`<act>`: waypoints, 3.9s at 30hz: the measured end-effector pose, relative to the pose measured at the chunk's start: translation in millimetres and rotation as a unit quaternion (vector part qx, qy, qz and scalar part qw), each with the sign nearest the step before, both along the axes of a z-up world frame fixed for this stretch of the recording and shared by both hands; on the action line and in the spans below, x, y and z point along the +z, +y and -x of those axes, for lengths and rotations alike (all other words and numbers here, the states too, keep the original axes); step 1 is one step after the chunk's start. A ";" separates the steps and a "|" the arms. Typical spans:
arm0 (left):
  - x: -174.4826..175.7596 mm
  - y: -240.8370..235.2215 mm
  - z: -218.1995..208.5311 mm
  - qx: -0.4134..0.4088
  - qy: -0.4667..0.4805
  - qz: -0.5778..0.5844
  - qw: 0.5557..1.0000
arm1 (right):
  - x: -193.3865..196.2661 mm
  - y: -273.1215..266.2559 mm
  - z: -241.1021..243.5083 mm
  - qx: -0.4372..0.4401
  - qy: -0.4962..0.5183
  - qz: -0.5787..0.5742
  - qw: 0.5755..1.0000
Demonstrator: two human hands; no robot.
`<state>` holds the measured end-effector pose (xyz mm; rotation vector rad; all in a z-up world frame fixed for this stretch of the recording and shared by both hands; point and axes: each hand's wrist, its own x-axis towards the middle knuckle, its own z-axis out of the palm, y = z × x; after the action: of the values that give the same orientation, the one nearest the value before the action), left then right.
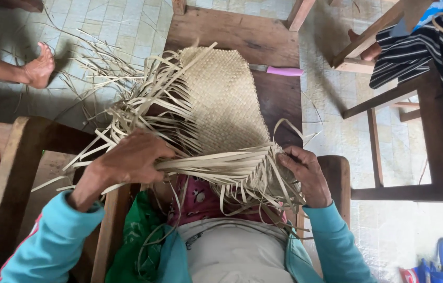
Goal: The person weaves a flat basket mat using dried palm leaves. They interlace the leaves by hand, pulling them through the existing weave to extend the pattern. A knife is visible on the table but not used during the clip.
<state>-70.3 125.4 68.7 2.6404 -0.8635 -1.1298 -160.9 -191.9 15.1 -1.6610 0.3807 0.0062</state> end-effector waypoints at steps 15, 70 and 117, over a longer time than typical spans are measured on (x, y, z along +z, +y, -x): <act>-35.6 31.2 57.6 0.054 -0.121 0.292 0.947 | -21.9 -12.0 -1.1 0.026 -0.018 -0.008 0.999; -82.6 -115.9 76.0 0.175 -0.138 0.403 0.887 | -42.9 28.7 27.6 0.137 -0.146 0.593 0.780; -124.1 -120.9 80.1 0.285 -0.413 0.378 0.778 | 143.3 85.9 -214.7 0.309 -0.394 0.679 0.537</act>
<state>-150.4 4.4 -55.4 2.2861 -0.3703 0.5086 53.8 -106.0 158.4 -2.9611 -1.3037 -0.6567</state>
